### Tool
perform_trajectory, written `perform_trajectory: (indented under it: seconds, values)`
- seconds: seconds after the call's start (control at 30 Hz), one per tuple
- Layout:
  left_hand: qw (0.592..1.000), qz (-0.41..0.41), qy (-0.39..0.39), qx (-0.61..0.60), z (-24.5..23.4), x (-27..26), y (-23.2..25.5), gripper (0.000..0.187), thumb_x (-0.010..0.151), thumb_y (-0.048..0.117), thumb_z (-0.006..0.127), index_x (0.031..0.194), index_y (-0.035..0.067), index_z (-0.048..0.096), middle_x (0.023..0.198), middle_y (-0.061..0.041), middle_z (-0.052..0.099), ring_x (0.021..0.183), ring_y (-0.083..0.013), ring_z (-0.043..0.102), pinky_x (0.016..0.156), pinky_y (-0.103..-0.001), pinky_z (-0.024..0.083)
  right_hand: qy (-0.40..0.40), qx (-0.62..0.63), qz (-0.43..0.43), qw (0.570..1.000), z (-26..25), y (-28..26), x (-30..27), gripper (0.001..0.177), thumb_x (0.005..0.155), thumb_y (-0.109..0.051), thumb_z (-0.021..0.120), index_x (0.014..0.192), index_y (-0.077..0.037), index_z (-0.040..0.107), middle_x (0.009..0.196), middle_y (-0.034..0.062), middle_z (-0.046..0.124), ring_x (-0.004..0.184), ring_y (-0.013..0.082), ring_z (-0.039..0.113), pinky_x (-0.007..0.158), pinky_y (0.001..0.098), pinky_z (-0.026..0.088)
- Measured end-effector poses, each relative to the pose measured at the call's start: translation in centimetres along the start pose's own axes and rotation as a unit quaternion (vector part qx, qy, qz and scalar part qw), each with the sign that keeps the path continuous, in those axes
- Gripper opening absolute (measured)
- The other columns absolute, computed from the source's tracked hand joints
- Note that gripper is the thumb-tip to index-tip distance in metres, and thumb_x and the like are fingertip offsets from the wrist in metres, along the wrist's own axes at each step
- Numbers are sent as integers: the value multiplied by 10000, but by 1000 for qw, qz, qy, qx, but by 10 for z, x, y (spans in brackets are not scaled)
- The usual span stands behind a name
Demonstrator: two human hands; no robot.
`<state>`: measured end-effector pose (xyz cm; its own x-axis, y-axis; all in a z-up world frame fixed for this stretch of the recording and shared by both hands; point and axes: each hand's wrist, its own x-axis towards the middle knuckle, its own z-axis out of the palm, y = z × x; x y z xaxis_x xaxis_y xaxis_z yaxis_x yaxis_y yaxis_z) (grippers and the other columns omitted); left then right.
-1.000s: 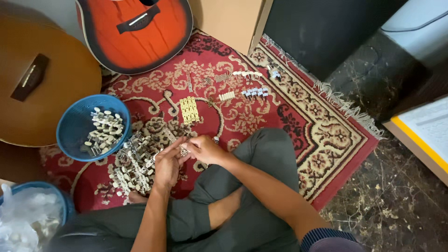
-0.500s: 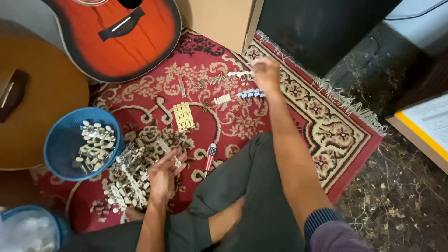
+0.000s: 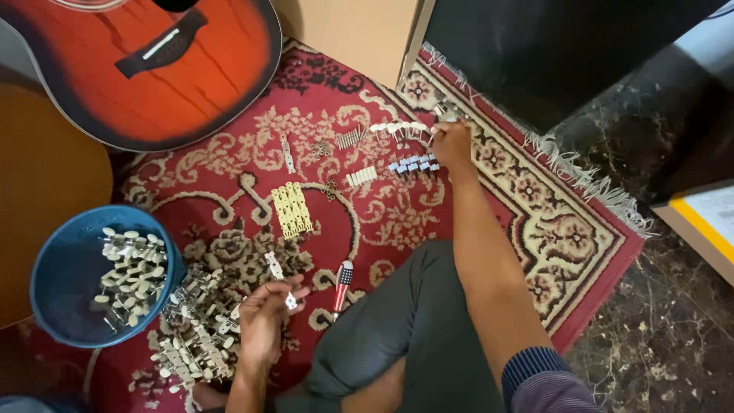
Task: The person sits on a patterned rug and assembles small mechanical parts, likely guitar tuning pegs, using a screwdriver. They pick up components from a blue basket and the floor, attach them to a metal plate, and tighten screws. The person repeatedly handles the parts and tools, organizing them on the rug.
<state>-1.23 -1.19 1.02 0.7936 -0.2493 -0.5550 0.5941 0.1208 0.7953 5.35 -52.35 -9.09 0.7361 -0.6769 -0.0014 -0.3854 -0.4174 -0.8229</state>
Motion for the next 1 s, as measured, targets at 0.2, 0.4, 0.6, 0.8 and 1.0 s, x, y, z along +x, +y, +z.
perform_trajectory:
  seconds: [0.2,0.4,0.6,0.8,1.0]
  values:
    - [999,28,-18,8,-3,-1,2,214,905,-89,506,833,10,681,1177,-258,785,932,-368,798,716,-457,646,83,-163,-136,974,36,75,45,285,840,-90,563,961,-105,821,999,113,789,977,353,712,1022,536,405]
    - [997,67,-29,-27,5,-5,0,207,921,-40,542,765,64,629,1152,-257,781,905,-361,815,655,-339,625,157,-154,-71,973,31,45,41,213,754,-94,715,938,-117,821,930,90,785,881,302,743,854,407,576]
    - [989,108,26,-100,11,-18,14,156,860,-115,557,870,26,621,833,-141,680,736,-254,755,570,-374,654,132,-132,-306,934,16,-124,-72,200,913,-114,647,937,-228,810,802,79,767,794,345,744,730,484,583]
    - [990,105,-31,-89,-3,-14,-2,162,921,-58,552,985,77,490,1051,-242,746,800,-292,774,579,-382,667,-200,116,-462,856,61,-263,-229,262,904,36,689,1161,21,737,1040,280,711,1059,504,657,932,578,524]
    - [987,94,-62,-115,-27,9,-36,296,922,-31,538,1147,86,387,1067,-231,719,796,-287,758,546,-388,664,-492,-115,-363,783,95,-262,-275,420,953,96,495,1307,-11,693,1433,227,568,1361,395,510,1145,553,405]
